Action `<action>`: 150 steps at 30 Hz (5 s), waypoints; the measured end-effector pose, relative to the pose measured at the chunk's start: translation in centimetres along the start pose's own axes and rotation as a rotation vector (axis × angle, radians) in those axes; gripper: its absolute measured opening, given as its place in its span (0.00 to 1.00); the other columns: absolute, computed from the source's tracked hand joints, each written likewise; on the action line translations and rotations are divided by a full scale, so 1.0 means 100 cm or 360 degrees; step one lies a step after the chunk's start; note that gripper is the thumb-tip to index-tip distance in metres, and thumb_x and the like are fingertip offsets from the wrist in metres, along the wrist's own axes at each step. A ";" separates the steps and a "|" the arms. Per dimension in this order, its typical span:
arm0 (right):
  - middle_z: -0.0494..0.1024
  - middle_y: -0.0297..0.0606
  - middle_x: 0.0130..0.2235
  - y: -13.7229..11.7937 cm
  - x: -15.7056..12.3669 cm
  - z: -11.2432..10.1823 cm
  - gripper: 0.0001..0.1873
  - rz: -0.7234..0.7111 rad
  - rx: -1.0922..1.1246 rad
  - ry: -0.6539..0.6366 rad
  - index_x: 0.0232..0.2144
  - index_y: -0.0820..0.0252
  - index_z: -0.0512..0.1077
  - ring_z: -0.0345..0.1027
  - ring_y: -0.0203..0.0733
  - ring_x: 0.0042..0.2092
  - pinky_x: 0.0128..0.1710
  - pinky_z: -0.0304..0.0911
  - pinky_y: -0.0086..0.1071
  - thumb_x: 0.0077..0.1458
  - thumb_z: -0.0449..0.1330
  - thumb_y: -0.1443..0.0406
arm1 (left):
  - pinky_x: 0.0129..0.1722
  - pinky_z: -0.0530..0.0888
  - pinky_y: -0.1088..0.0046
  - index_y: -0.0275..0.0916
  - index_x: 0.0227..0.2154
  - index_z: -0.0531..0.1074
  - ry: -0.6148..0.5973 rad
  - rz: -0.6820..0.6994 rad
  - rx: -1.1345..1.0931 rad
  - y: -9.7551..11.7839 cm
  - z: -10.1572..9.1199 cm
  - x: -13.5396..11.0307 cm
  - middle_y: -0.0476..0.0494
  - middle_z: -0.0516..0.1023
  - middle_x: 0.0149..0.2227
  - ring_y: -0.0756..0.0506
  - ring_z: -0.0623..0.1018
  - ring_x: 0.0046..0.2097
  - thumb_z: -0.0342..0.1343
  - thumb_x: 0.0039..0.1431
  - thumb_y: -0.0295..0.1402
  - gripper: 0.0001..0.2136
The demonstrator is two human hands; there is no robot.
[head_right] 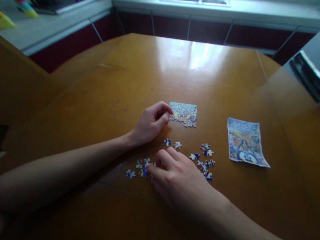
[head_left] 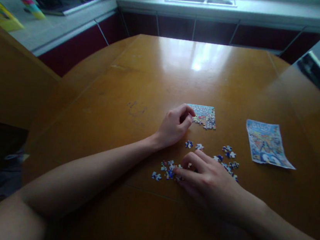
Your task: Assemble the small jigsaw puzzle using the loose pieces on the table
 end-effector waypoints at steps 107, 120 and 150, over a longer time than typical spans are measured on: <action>0.81 0.38 0.34 0.110 -0.016 -0.048 0.05 0.0826 0.0675 0.0827 0.34 0.60 0.79 0.71 0.37 0.33 0.33 0.66 0.34 0.54 0.64 0.68 | 0.39 0.73 0.68 0.42 0.34 0.80 -0.0249 0.0563 0.0322 0.040 0.008 -0.008 0.45 0.79 0.34 0.46 0.74 0.39 0.65 0.56 0.33 0.03; 0.80 0.38 0.34 0.109 -0.013 -0.049 0.05 0.0723 0.0518 0.0854 0.36 0.60 0.79 0.71 0.37 0.34 0.35 0.66 0.33 0.57 0.63 0.69 | 0.41 0.76 0.68 0.43 0.36 0.81 -0.0282 0.0616 0.0307 0.040 0.007 -0.008 0.47 0.83 0.37 0.47 0.77 0.40 0.64 0.57 0.31 0.04; 0.76 0.35 0.34 0.111 -0.015 -0.045 0.04 0.0928 0.0420 0.0720 0.34 0.58 0.76 0.68 0.38 0.35 0.37 0.63 0.33 0.54 0.64 0.68 | 0.38 0.72 0.69 0.41 0.33 0.78 -0.0299 0.0471 0.0444 0.034 0.008 -0.006 0.48 0.78 0.31 0.47 0.73 0.36 0.65 0.56 0.32 0.03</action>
Point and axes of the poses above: each hand's wrist, its own x-axis towards the middle knuckle, its own z-axis out of the palm, y = z × x, the point moved 8 cm from there along x, towards the middle knuckle
